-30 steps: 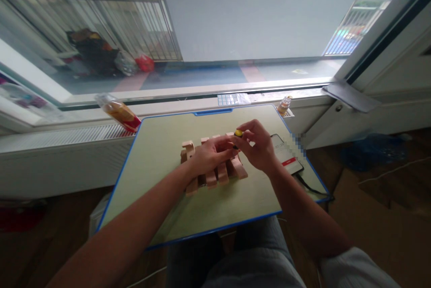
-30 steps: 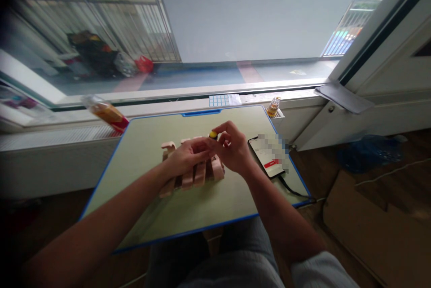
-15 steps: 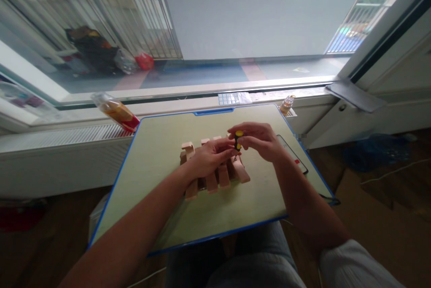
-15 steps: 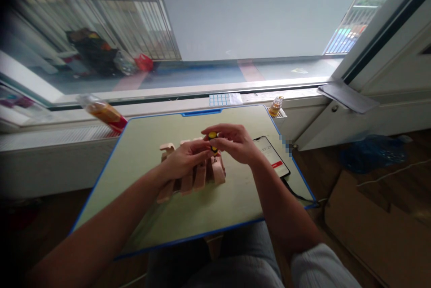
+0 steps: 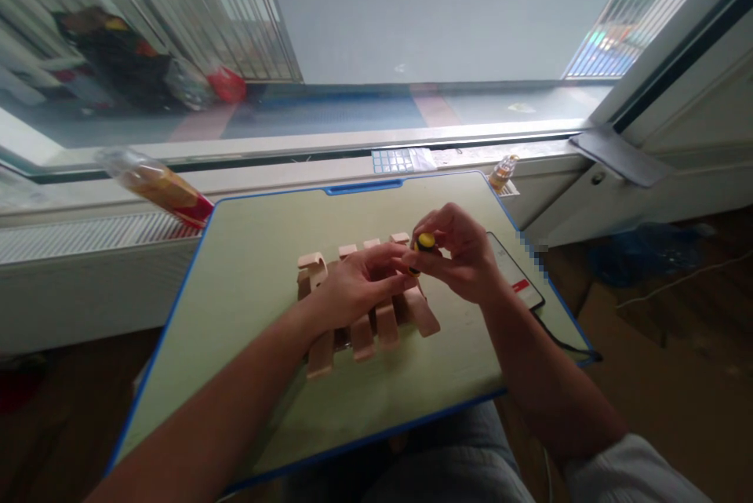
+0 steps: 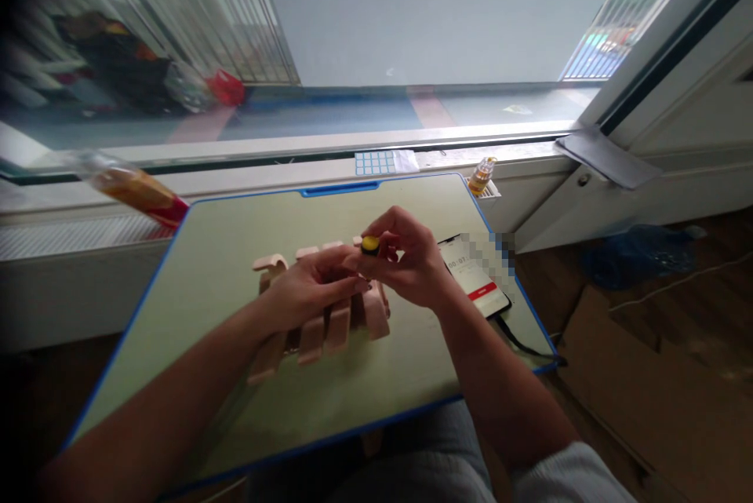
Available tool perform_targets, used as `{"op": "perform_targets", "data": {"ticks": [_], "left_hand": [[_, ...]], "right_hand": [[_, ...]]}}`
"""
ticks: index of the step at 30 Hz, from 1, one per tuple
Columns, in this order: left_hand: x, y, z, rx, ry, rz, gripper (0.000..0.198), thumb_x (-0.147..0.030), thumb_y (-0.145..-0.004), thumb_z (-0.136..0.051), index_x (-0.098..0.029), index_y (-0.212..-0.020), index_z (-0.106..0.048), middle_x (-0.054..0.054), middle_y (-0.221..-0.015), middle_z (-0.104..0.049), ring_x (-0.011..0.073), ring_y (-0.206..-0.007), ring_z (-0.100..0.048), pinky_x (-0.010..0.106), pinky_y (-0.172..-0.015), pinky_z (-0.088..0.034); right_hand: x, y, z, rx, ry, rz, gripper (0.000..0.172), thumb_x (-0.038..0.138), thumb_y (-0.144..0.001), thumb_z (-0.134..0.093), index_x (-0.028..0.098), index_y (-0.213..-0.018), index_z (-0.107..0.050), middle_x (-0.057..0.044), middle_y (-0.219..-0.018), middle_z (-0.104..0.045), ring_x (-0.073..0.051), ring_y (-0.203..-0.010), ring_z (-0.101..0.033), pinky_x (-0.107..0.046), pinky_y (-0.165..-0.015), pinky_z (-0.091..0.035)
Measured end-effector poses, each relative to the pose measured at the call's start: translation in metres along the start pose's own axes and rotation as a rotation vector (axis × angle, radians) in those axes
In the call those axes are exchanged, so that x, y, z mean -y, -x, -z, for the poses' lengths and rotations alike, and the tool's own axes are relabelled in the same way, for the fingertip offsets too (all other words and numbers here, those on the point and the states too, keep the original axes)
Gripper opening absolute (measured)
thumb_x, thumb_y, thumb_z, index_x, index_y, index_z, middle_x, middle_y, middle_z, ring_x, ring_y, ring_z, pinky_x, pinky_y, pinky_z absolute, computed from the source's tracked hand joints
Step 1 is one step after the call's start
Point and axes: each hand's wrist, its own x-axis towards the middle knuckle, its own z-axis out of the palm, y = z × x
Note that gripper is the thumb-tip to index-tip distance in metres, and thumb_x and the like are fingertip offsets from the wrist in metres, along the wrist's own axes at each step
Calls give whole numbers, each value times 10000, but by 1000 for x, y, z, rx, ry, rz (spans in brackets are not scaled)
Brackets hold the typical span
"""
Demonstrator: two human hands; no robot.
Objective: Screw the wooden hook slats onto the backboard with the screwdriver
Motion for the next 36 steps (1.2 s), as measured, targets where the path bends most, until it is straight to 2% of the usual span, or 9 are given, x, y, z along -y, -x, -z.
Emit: {"op": "perform_targets", "data": {"ticks": [5, 10, 14, 17, 23, 26, 30, 33, 36], "left_hand": [[3, -1, 2, 10, -48, -27, 376, -434, -962, -813, -211, -1263, -782, 90, -1253, -798, 218, -1084, -756, 316, -939, -604], [-3, 0, 5, 15, -219, -53, 347, -447, -1001, -761, -222, -1263, -798, 100, -1286, -800, 269, -1170, -746, 369, -1007, -593], [-11, 0, 6, 50, -294, -68, 326, -452, -1037, -701, -242, -1265, -807, 76, -1221, -817, 251, -1091, -755, 354, -978, -589], [-13, 0, 6, 59, -320, -72, 333, -449, -1016, -728, -242, -1265, -807, 74, -1195, -816, 249, -1082, -748, 345, -970, -589], [-4, -2, 1, 14, -7, -14, 431, -443, -943, -825, -200, -1290, -747, 73, -1143, -803, 197, -976, -750, 300, -860, -605], [-2, -3, 0, 11, -6, -25, 390, -470, -952, -814, -186, -1218, -787, 93, -1187, -803, 215, -1038, -747, 320, -920, -599], [-3, -3, 3, 16, -104, -35, 382, -469, -959, -804, -193, -1223, -804, 107, -1242, -799, 249, -1085, -747, 347, -941, -604], [-7, -1, 4, 17, -171, -33, 377, -485, -967, -787, -194, -1204, -820, 103, -1193, -812, 256, -1067, -749, 346, -933, -603], [-13, -1, 3, 18, -277, -28, 387, -507, -995, -740, -195, -1206, -830, 106, -1182, -817, 279, -1108, -742, 357, -957, -598]], "right_hand": [[4, 3, -2, -32, 21, -37, 387, 303, -740, -1004, 232, -1000, -726, -10, -939, -703, -149, -817, -638, -282, -686, -561], [9, 5, 8, 102, -96, -158, 370, 316, -915, -862, 242, -1271, -798, -55, -1026, -780, -142, -789, -664, -278, -677, -568], [9, 5, 11, 84, -96, -166, 282, 286, -927, -852, 235, -1202, -819, -37, -942, -769, -114, -704, -631, -245, -592, -516], [7, 5, 7, 51, -65, -107, 258, 262, -878, -897, 245, -1113, -793, -32, -968, -741, -136, -764, -648, -271, -632, -541], [0, 5, -4, -43, -38, -22, 372, 250, -762, -982, 265, -970, -674, -10, -987, -677, -163, -877, -640, -291, -693, -557], [2, 5, -2, -26, -38, -36, 338, 227, -774, -971, 259, -1002, -723, -20, -1005, -683, -167, -894, -642, -299, -722, -564], [11, 5, 7, 96, -113, -158, 376, 334, -902, -868, 261, -1261, -781, -71, -1138, -737, -179, -888, -676, -300, -693, -567], [17, 5, 13, 128, -87, -175, 301, 352, -946, -820, 222, -1218, -814, -92, -1136, -756, -163, -823, -663, -267, -599, -516], [16, 4, 14, 117, -61, -142, 236, 305, -926, -847, 215, -1140, -806, -75, -1054, -755, -157, -802, -657, -283, -641, -543]]}}
